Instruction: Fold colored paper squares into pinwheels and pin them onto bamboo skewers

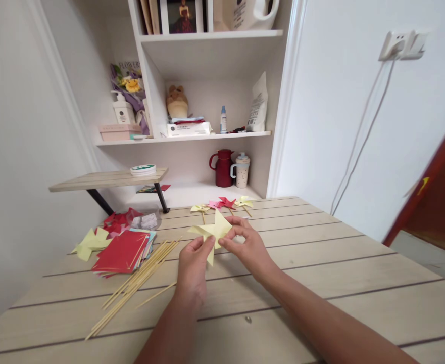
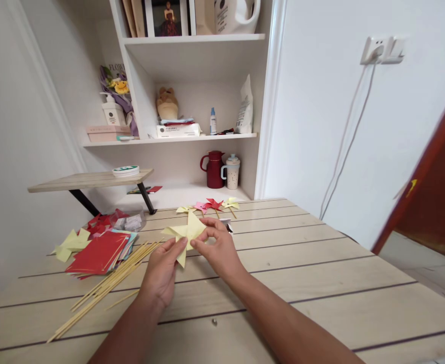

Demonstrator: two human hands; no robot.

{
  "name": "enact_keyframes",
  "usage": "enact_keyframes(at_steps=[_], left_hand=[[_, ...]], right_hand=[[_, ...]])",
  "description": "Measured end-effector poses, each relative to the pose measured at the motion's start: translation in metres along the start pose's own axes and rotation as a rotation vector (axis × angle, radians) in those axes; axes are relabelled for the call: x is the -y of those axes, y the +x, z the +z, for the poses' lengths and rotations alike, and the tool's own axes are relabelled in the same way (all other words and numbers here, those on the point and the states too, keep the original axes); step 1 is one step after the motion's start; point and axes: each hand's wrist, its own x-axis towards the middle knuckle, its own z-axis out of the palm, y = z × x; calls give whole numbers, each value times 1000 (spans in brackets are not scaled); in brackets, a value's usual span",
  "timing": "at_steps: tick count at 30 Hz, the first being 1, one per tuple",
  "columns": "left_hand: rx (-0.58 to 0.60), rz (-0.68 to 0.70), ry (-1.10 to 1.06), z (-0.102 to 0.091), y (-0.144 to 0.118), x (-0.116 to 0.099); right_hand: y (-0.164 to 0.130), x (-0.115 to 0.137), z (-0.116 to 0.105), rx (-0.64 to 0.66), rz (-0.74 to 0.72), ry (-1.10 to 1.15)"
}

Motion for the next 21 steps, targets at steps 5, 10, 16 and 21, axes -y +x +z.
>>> enact_keyframes(at_steps=[5,10,16,21], left_hand=[[-37,135,205,-4,4,-1],[-117,284,452,-7,8,-2],[-26,337,604,-6,8,-1],[12,289,641,-5,8,1]], right_hand=[[5,2,-9,5,-18,0],[9,1,-17,142,153,124],[9,4,-18,228,282,244],[7,8,-18,222,361,278]])
